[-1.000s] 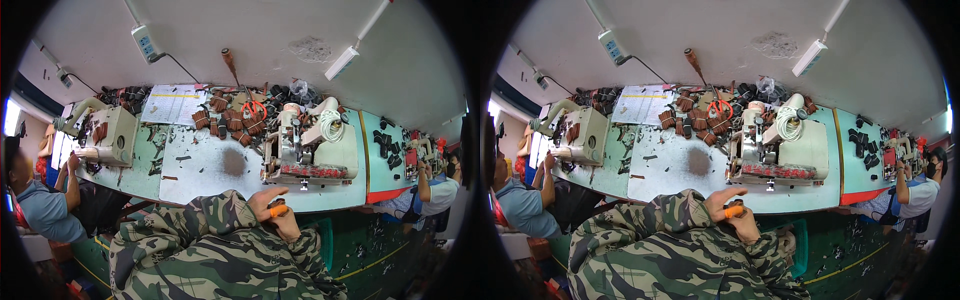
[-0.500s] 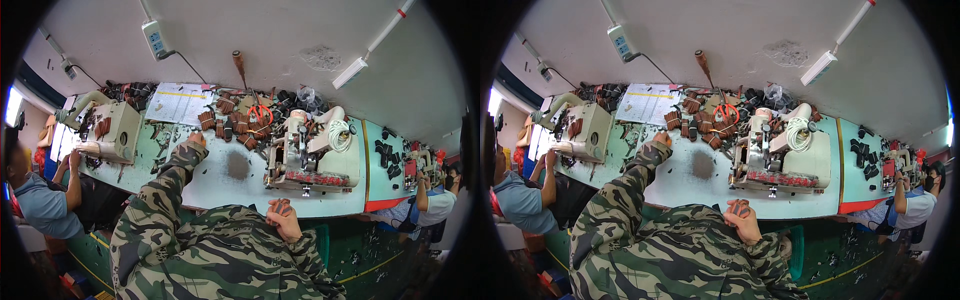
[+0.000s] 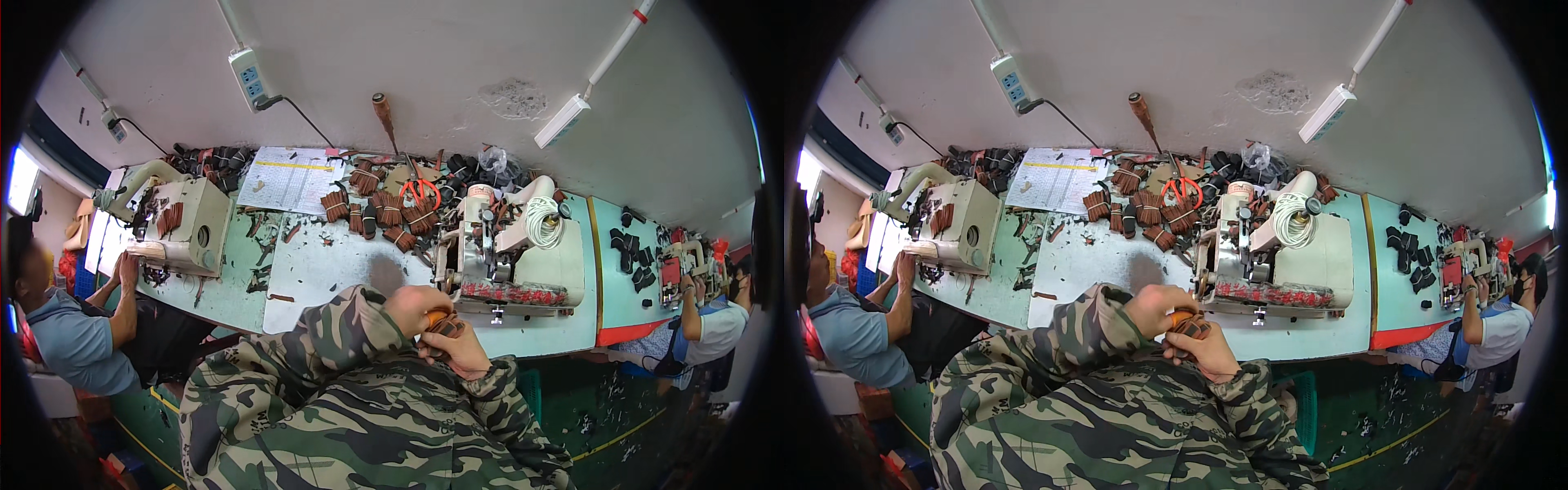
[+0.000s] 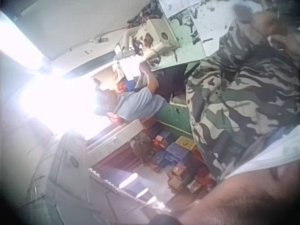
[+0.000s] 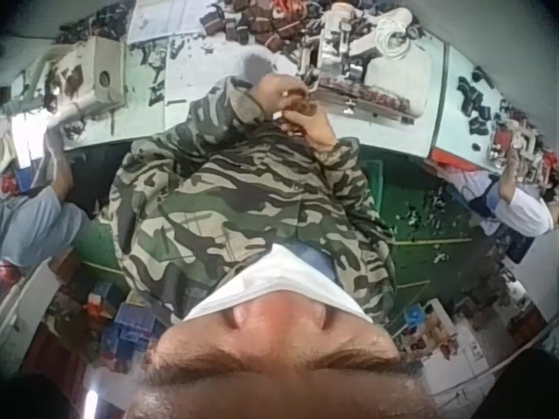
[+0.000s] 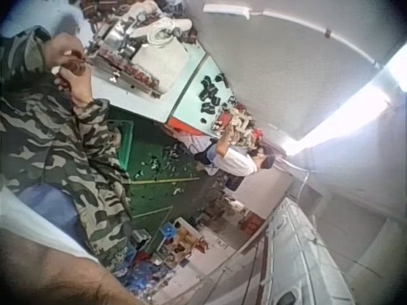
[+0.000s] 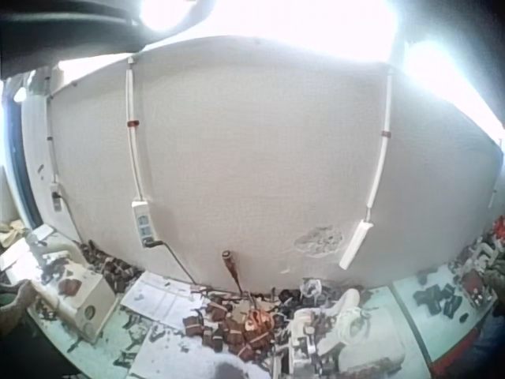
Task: The person feeds leather pieces through a skiving machine by hand to bevel their edges, handles bundles of leather straps, and stacks the pieces on the workbench.
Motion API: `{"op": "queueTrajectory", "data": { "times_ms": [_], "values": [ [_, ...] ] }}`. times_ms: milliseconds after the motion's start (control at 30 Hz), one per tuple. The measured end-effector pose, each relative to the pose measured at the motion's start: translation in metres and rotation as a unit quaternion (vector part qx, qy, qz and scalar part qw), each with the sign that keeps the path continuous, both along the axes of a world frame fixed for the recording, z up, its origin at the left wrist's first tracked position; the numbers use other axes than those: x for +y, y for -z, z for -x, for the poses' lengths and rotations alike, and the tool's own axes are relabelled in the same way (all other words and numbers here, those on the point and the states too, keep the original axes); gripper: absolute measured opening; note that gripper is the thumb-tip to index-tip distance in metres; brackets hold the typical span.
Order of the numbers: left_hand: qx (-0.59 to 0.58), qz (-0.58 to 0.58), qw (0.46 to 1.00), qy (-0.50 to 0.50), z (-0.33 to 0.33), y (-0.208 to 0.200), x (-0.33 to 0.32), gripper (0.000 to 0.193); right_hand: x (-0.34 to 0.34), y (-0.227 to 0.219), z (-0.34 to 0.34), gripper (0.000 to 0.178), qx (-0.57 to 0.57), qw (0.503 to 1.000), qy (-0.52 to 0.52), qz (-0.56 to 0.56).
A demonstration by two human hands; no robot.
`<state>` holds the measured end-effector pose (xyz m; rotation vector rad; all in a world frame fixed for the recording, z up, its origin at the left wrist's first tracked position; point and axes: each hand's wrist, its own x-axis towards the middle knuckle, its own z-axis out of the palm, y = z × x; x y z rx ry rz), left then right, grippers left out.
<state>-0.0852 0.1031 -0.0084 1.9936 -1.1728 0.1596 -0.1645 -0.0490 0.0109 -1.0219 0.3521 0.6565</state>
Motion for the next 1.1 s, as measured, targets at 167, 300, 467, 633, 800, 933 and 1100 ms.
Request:
{"op": "queueTrajectory", "data": {
  "times_ms": [167,300,467,633,800,933,1100],
  "values": [
    [0.667,0.316,0.674,0.034,-0.005,0.002,-0.005,0.023,-0.012,0.005,0.008,0.012,-0.039,0.984,0.170,-0.031],
    [0.642,0.310,0.694,0.099,-0.004,0.020,-0.025,0.023,-0.028,0.004,0.006,0.010,-0.057,0.970,0.235,-0.027],
    [0.591,0.078,0.785,0.169,-0.002,0.020,-0.048,0.013,-0.052,0.008,0.023,0.010,-0.061,0.962,0.267,-0.001],
    [0.711,0.241,0.649,0.124,0.007,0.001,-0.107,0.011,-0.083,0.019,0.043,0.011,-0.069,0.932,0.340,0.109],
    [0.370,0.135,0.901,0.184,0.060,-0.011,-0.163,0.035,-0.110,0.104,0.050,0.020,-0.443,0.787,0.315,0.292],
    [0.446,-0.180,0.848,0.223,0.081,-0.025,-0.160,0.033,-0.170,0.072,0.035,0.015,-0.069,0.975,0.163,0.136],
    [0.757,0.001,0.641,0.124,0.041,-0.012,-0.155,0.031,-0.196,0.050,0.054,0.013,-0.077,0.983,0.123,0.108]
  ]
}}
